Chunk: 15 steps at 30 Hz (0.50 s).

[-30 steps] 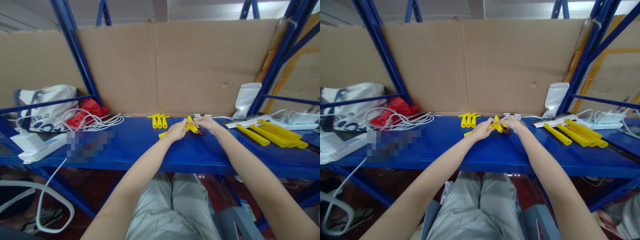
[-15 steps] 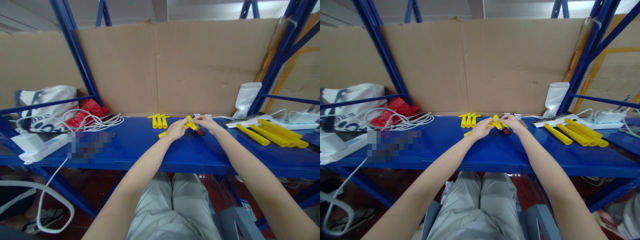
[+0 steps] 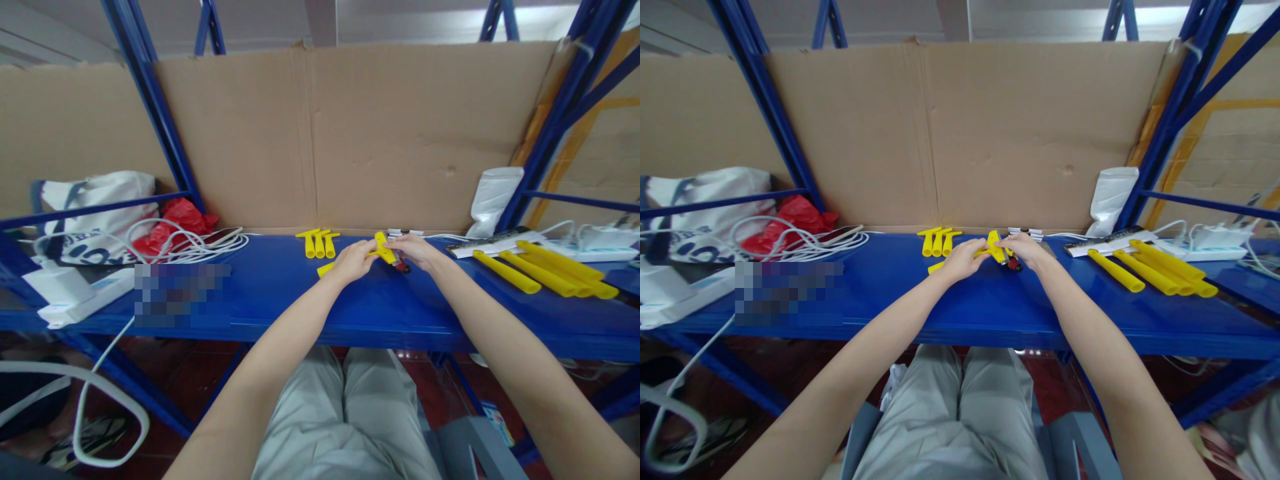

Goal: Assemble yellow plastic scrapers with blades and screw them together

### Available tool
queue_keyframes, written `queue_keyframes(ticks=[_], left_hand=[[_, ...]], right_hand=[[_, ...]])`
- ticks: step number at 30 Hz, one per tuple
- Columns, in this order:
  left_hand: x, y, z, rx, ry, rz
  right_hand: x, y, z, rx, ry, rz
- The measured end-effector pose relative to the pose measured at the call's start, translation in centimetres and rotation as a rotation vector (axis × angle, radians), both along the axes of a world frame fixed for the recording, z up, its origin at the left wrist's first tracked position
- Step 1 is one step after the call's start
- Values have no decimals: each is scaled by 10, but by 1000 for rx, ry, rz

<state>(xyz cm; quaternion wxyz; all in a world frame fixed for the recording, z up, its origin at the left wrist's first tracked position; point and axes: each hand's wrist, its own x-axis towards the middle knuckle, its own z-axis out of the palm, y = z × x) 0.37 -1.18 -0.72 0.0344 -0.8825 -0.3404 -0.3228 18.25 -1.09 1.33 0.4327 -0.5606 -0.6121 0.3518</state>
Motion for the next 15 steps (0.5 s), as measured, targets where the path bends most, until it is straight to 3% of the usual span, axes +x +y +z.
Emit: queue_keyframes(ticks=[15], left_hand=[[0, 1, -1, -32, -36, -7]], right_hand=[[2, 1, 1, 54, -62, -62]])
